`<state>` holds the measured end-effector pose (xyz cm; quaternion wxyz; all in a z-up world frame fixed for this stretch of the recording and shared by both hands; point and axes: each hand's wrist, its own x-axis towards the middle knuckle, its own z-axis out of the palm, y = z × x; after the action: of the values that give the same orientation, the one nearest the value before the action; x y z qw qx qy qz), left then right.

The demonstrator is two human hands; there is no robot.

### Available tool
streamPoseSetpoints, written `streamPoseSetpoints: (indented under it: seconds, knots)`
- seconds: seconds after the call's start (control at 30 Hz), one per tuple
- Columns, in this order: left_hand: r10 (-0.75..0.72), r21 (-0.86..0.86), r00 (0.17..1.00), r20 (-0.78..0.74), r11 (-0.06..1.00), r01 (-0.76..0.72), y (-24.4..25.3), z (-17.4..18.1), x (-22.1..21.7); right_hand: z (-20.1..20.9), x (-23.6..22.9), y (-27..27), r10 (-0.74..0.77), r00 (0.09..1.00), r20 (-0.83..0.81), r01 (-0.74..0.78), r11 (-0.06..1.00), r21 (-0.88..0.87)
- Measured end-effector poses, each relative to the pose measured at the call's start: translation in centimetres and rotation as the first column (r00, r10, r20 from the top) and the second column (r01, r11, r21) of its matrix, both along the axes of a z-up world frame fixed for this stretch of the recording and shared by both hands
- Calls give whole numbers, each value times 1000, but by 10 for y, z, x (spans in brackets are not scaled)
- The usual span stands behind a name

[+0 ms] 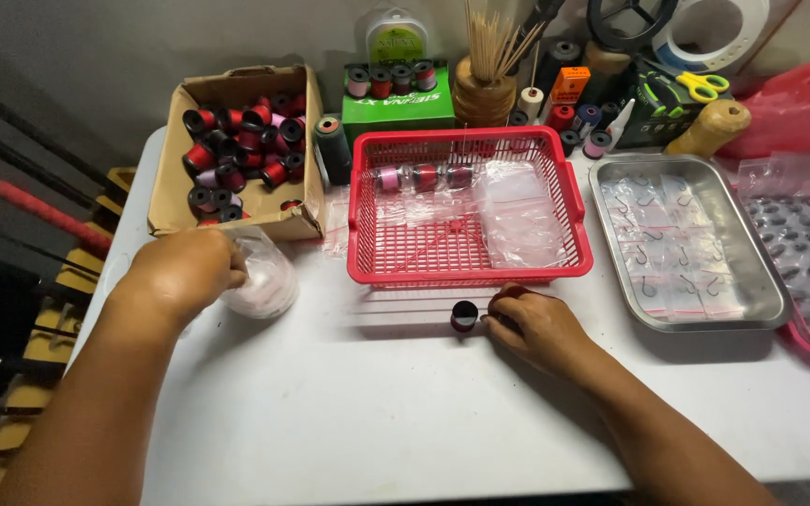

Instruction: The person takes spools of fishing line from a cardboard box and places them into small plastic bags. They seal the bags and place them into a red basket. The person repeats this process for multiple spools.

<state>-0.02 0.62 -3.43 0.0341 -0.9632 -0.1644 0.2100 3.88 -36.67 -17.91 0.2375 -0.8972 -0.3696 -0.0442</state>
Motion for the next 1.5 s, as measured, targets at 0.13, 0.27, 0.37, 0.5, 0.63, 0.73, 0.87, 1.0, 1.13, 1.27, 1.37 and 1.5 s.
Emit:
streamPoseSetpoints:
  seconds: [0.13, 0.27, 0.37, 0.5, 0.63, 0.73, 0.87, 1.0, 1.13, 1.27, 1.37, 1.5]
  knots:
    - [-54, -171, 998, 33, 983, 58, 15, -17, 8, 1, 0, -1, 1, 1000, -28, -1, 1000, -3]
    - [27, -24, 998, -50, 999, -28, -2, 5, 6, 27, -12, 4, 85, 996, -33, -84, 996, 25]
    - [63, -5, 998, -16, 998, -63, -11, 28, -2, 72, -21, 8, 221, 974, -57, -214, 971, 105]
    - [84, 58, 982, 171, 994, -95, -12, 48, -23, 115, -6, 3, 148, 988, 49, -156, 952, 265]
    - [109, 85, 950, 293, 987, -140, -26, 46, -40, 113, 54, -1, -10, 968, 250, -19, 993, 114]
    - [35, -48, 884, 467, 999, -14, -51, 45, -47, 97, 88, 8, -70, 982, 174, 92, 989, -120]
    - [-119, -258, 788, 604, 906, 334, -94, 23, -31, 82, 109, 21, -69, 997, 30, 75, 900, -430]
    - [-466, -89, 560, 684, 709, 699, -131, -38, 26, 88, 103, 23, -95, 995, 0, 83, 874, -479]
    - [-549, -29, 529, 647, 675, 737, -175, -80, 84, 79, 111, 18, -70, 997, 31, 76, 867, -492]
    - [-489, -301, 751, 444, 708, 639, -197, -120, 129, 88, 110, 16, -83, 996, 31, 88, 878, -471]
    - [-441, -408, 822, 361, 718, 565, -207, -122, 137, 84, 112, 12, -88, 996, 33, 93, 888, -450]
    - [-471, -411, 797, 377, 687, 600, -210, -63, 104, 85, 110, 7, -68, 995, 76, 92, 919, -383]
